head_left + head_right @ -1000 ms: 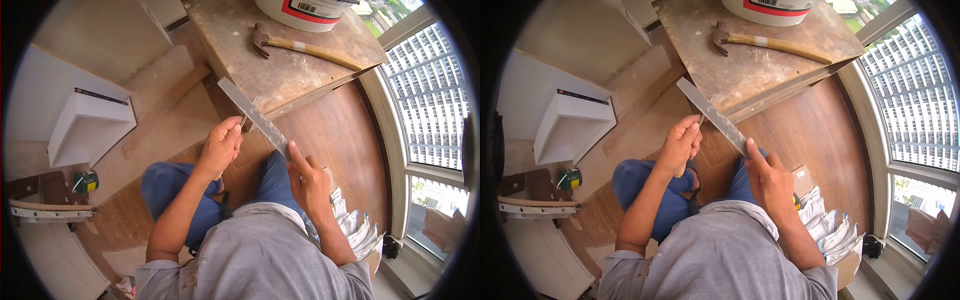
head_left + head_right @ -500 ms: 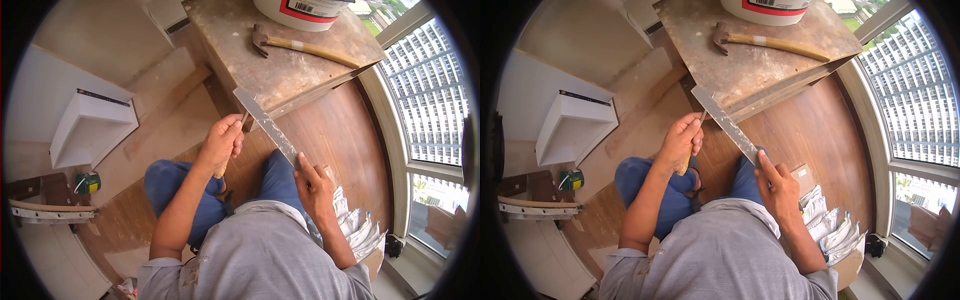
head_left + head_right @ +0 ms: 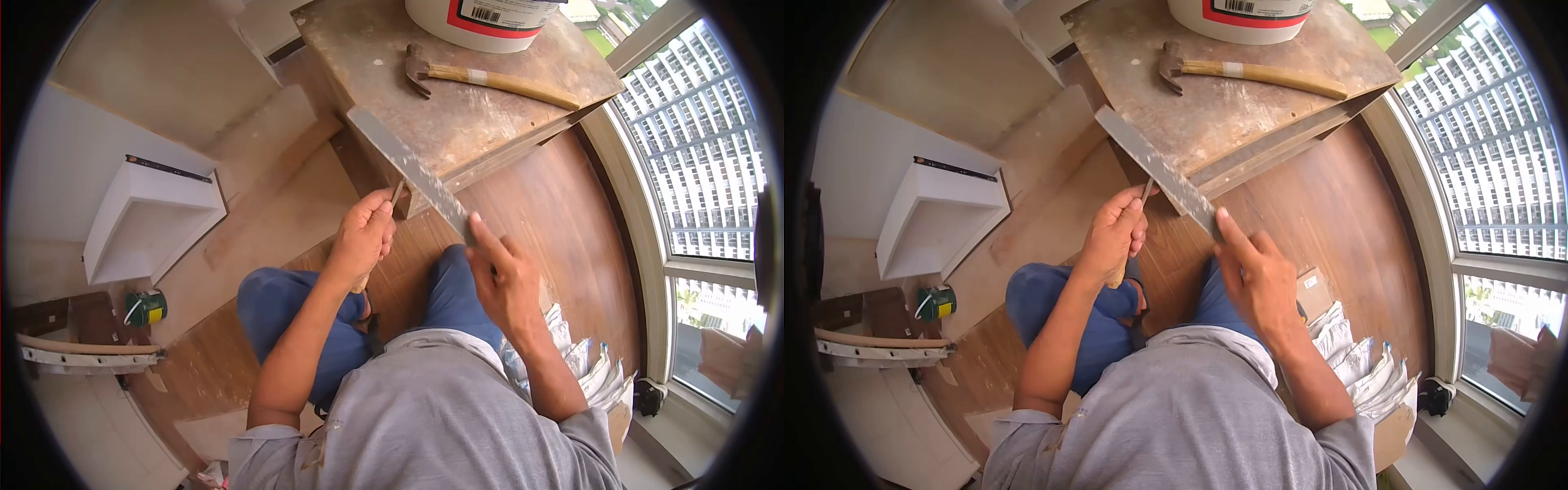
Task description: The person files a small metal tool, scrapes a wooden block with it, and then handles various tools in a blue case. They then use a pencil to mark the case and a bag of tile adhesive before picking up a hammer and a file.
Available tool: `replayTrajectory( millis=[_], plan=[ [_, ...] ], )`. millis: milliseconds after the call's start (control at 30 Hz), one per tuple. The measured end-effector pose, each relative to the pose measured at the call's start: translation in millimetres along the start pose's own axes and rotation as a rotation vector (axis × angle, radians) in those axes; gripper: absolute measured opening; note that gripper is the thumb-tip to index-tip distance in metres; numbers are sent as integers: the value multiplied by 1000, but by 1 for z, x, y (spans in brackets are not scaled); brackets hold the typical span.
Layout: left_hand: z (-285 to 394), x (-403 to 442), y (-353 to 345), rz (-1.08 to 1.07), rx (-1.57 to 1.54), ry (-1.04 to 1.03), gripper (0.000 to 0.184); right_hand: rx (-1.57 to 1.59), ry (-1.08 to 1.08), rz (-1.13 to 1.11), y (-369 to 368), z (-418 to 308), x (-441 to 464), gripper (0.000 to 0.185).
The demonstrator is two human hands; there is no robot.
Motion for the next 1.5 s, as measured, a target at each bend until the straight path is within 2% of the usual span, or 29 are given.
replayTrajectory(
  millis=[67,167,267,333,433,600,667,733,833,900,1033,1100,1333,1433,1500],
  plan=[
    [3,-3,0,58,46,68,34,11,-20,-25,-3,14,-28,47],
    [3,-1,1,40,64,56,34,6,-75,-69,-7,22,-37,50],
    [0,1,3,-32,-11,0,33,-58,-31,-72,-11,12,11,48],
    [-1,-1,2,-18,19,-3,34,-35,68,-14,-18,1,56,47],
    [4,1,2,-8,52,-16,33,43,92,107,-15,-6,82,45],
    [3,0,3,-29,28,16,32,22,3,5,2,5,14,47],
    [-1,-1,5,-4,-102,127,30,1,-18,-49,-1,16,-22,48],
    [-2,0,8,-26,-108,126,30,-11,-60,-91,-2,21,-41,50],
    [-4,2,7,-46,-107,106,30,-41,-16,-93,-4,13,-20,48],
    [-2,2,6,-42,-95,88,30,-52,4,-80,-12,6,25,46],
    [5,2,3,-62,-84,56,31,-28,82,49,-20,-5,82,46],
    [1,0,3,-59,-117,87,31,20,76,91,-14,-3,76,46],
    [-3,1,6,-20,-134,118,30,16,-114,-96,-2,28,-43,47],
    [-6,2,8,-29,-122,115,30,-50,-81,-106,-4,23,-30,47],
    [-4,2,8,-51,-120,94,30,-33,19,-56,-13,14,12,47]
  ],
)
Point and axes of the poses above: each hand's wrist, its own x-axis towards the middle knuckle, its own y-axis out of the back of the hand, z = x × y, the point moved 4 cm from there along x, towards the middle knuckle, and after that the axes turned 3 degrees about x, right-handed, at the moved point
